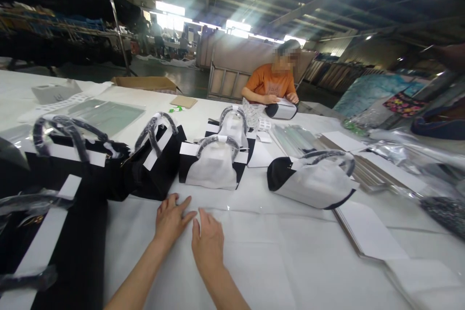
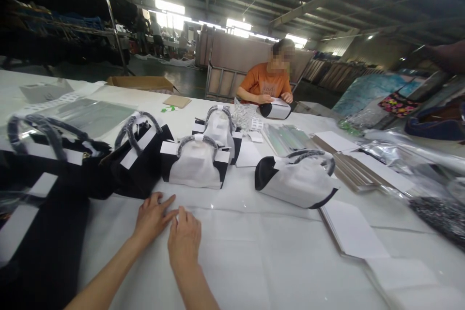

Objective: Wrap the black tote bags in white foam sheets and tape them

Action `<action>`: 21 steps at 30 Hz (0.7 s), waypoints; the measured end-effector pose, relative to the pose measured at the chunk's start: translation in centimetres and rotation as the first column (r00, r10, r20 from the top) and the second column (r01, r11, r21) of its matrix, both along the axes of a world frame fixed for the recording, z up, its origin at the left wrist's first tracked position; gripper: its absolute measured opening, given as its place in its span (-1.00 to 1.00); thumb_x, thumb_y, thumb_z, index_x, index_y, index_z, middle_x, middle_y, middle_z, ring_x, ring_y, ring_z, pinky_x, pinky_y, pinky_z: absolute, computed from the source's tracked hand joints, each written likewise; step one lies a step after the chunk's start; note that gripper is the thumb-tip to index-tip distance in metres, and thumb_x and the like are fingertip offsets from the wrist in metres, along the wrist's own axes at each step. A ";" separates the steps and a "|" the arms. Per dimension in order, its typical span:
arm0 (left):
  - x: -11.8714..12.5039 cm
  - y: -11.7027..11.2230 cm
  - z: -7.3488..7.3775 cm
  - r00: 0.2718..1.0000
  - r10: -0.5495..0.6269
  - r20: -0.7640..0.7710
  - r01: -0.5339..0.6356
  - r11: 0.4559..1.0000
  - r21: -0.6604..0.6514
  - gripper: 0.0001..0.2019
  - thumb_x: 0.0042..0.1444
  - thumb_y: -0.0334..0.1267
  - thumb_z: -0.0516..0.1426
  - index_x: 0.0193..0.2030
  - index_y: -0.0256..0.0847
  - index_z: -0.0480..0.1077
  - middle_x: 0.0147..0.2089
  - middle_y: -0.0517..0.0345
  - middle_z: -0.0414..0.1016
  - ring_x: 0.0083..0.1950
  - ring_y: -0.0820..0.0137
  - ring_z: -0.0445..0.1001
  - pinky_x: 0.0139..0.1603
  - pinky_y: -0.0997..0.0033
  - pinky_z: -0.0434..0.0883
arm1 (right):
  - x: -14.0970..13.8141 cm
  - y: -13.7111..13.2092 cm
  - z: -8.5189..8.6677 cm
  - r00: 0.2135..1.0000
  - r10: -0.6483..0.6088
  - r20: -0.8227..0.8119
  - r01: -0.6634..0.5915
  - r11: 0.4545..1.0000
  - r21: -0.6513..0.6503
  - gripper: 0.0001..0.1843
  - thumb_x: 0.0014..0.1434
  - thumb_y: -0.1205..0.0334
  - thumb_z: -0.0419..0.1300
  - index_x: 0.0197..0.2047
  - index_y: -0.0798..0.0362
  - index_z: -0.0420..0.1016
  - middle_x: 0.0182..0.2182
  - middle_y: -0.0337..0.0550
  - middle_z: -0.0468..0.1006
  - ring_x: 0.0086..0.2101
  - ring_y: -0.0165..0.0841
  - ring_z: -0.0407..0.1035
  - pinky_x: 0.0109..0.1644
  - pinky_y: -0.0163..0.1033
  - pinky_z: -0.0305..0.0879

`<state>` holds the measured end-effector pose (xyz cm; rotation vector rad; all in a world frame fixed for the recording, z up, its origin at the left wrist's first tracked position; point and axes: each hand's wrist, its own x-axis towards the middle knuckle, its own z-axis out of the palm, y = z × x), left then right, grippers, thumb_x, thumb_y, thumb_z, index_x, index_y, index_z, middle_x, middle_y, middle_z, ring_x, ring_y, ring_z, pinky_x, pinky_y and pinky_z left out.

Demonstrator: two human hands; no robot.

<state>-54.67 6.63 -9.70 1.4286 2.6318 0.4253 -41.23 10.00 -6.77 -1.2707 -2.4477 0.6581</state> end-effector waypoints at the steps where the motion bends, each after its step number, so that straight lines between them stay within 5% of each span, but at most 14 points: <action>1: 0.0 -0.1 -0.1 1.000 -0.008 0.005 0.008 1.000 0.003 -0.53 0.13 0.12 0.02 0.19 0.21 0.22 0.17 0.03 0.11 0.07 0.15 0.19 0.04 0.19 0.20 | 0.6 0.5 0.0 0.999 0.034 0.015 -0.035 0.998 0.053 -0.53 0.28 0.14 -0.07 0.22 0.06 0.21 0.12 0.10 0.36 0.13 -0.10 0.21 0.18 0.06 0.06; 4: -0.1 -0.2 -0.4 0.999 -0.044 0.007 0.044 0.999 -0.016 -0.45 0.08 0.18 0.02 0.22 0.19 0.17 0.20 -0.01 0.08 0.13 0.11 0.16 0.09 0.16 0.19 | 1.9 1.4 0.1 0.985 0.133 0.109 -0.135 0.991 0.018 -0.38 0.24 0.05 -0.01 0.30 0.13 0.07 0.31 0.08 0.01 0.29 -0.05 -0.16 0.31 0.15 -0.27; 7: -0.2 0.1 -0.6 0.996 -0.084 -0.032 0.083 0.995 -0.053 -0.36 0.07 0.19 0.02 0.28 0.10 0.09 0.22 -0.09 0.07 0.16 0.08 0.17 0.13 0.17 0.16 | 4.9 0.6 1.7 0.960 0.263 0.101 -0.245 0.956 -0.162 -0.39 0.27 0.08 -0.05 0.33 0.09 0.00 0.31 0.02 0.01 0.29 -0.11 -0.13 0.31 0.14 -0.23; 9: -0.1 -0.2 -0.6 0.992 -0.105 -0.065 0.101 0.992 -0.075 -0.26 0.06 0.18 0.02 0.34 -0.02 -0.05 0.24 -0.16 0.08 0.18 0.06 0.17 0.15 0.15 0.14 | 9.5 -0.8 3.9 0.951 0.308 0.019 -0.295 0.927 -0.231 -0.41 0.28 0.05 -0.06 0.33 -0.01 0.00 0.28 -0.06 0.11 0.26 -0.16 -0.02 0.32 0.12 -0.21; 11: 0.2 -1.4 -0.6 0.985 -0.147 -0.088 0.137 0.984 -0.110 -0.15 0.04 0.19 0.03 0.37 -0.15 -0.17 0.27 -0.24 0.08 0.22 0.03 0.16 0.17 0.12 0.13 | 16.7 -2.3 6.8 0.976 0.210 -0.056 -0.217 0.941 -0.260 -0.46 0.26 0.00 -0.02 0.28 -0.10 0.14 0.19 -0.12 0.30 0.18 -0.19 0.16 0.31 0.06 -0.12; 13: 0.9 -3.2 -0.5 0.970 -0.211 -0.120 0.194 0.971 -0.137 -0.08 0.00 0.25 0.02 0.37 -0.24 -0.21 0.31 -0.31 0.03 0.26 -0.02 0.12 0.18 0.07 0.12 | 25.9 -3.9 9.8 0.995 -0.078 -0.066 0.058 0.961 -0.269 -0.52 0.21 -0.04 0.05 0.15 -0.07 0.35 0.00 -0.08 0.50 0.01 -0.18 0.35 0.19 -0.04 0.15; 16: 3.5 -4.5 -0.6 0.956 -0.194 -0.222 0.196 0.980 -0.014 -0.01 -0.08 0.46 -0.22 0.36 -0.17 -0.25 0.37 -0.19 -0.08 0.29 -0.18 0.02 0.11 -0.18 0.15 | 40.6 -7.0 13.7 0.866 -0.499 -0.015 0.482 0.843 -0.238 -0.55 0.14 -0.06 0.10 -0.02 0.02 0.50 -0.17 -0.04 0.59 -0.15 -0.17 0.44 0.03 -0.09 0.30; 19: 10.7 -3.8 0.4 0.971 -0.170 -0.171 0.202 0.960 0.193 -0.07 -0.03 0.44 -0.37 0.35 -0.16 -0.20 0.40 -0.10 -0.15 0.29 -0.19 0.01 0.07 -0.29 0.11 | 52.1 -10.9 15.3 0.710 -0.701 0.067 0.690 0.674 -0.264 -0.57 0.05 -0.09 0.14 -0.22 0.07 0.58 -0.22 -0.03 0.60 -0.18 -0.14 0.44 -0.04 -0.10 0.32; 21: 18.4 -3.6 2.4 0.946 -0.323 -0.002 0.313 0.916 0.250 -0.13 0.05 0.39 -0.32 0.33 -0.23 -0.10 0.36 -0.11 0.01 0.30 -0.05 0.06 0.15 -0.15 0.16 | 56.6 -13.3 15.0 0.694 -0.710 0.121 0.696 0.618 -0.365 -0.59 0.00 -0.11 0.16 -0.35 0.07 0.59 -0.33 -0.08 0.61 -0.25 -0.16 0.43 -0.12 -0.13 0.33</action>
